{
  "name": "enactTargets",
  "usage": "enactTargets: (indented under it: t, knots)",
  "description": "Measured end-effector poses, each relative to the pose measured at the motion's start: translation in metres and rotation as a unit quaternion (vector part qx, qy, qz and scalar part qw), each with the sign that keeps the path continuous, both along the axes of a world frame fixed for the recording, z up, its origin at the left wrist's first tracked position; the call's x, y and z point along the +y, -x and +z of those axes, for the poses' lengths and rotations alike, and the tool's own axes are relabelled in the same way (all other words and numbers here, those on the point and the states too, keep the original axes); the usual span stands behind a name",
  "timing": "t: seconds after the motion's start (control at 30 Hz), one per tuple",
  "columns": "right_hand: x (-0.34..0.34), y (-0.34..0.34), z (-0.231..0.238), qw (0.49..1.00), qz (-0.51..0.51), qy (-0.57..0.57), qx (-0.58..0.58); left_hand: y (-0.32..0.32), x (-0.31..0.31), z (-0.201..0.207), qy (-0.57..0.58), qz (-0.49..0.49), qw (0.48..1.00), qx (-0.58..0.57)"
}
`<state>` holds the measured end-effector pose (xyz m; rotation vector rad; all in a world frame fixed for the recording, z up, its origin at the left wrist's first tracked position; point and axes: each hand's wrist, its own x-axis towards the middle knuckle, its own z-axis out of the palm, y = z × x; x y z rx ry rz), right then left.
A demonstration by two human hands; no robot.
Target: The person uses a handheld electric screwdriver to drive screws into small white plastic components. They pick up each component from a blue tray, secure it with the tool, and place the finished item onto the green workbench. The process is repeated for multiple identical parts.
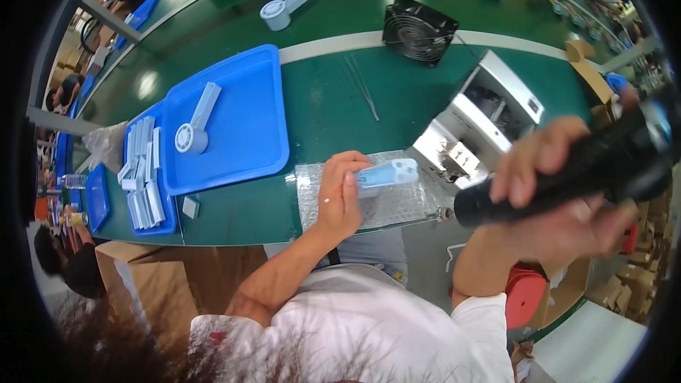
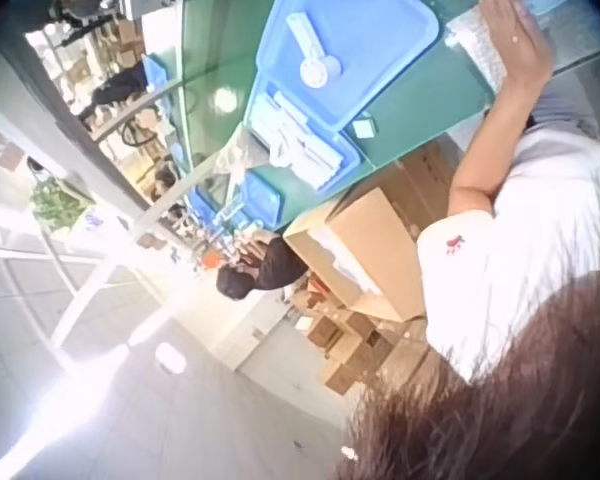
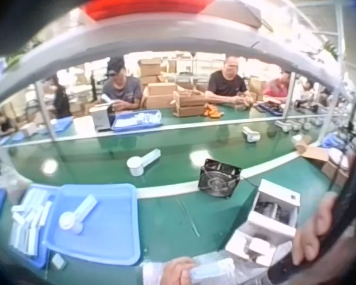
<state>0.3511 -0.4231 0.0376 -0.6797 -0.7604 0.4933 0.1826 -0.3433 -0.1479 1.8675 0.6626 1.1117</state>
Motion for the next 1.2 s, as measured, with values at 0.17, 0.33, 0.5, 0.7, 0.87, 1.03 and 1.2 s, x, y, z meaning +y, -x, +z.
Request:
enactTargets:
  t: [0.17,0.33,0.5,0.7,0.87,1.03,1.2]
  knots:
    - [0.005,-0.009,-0.012,0.983,0.057,-0.08,-0.156,0.005,0.0,-0.004,-0.04,0.006,0.999,-0.008]
    - [0.027,0.01,-0.02,0.992,0.032,-0.022,-0.117,0.003,0.003,-0.007,-0.03,-0.003,1.0,-0.008]
    - [0.03,0.011,-0.023,0.996,0.021,0.006,-0.088,0.004,0.005,-0.007,-0.01,-0.005,1.0,-0.015]
    - [0.031,0.013,-0.028,0.988,0.11,-0.025,-0.109,0.006,0.004,-0.009,-0.018,-0.004,1.0,-0.016]
    - [0.032,0.032,-0.039,0.996,0.057,-0.022,-0.066,0.008,0.003,-0.011,-0.036,0.0,0.999,-0.022]
    - [0.039,0.048,-0.031,0.999,-0.003,0.0,-0.045,0.005,0.001,-0.009,-0.029,0.019,0.999,-0.008]
    - [0.015,0.015,0.013,0.987,0.031,-0.136,-0.076,0.004,-0.001,-0.014,-0.006,0.043,0.998,-0.036]
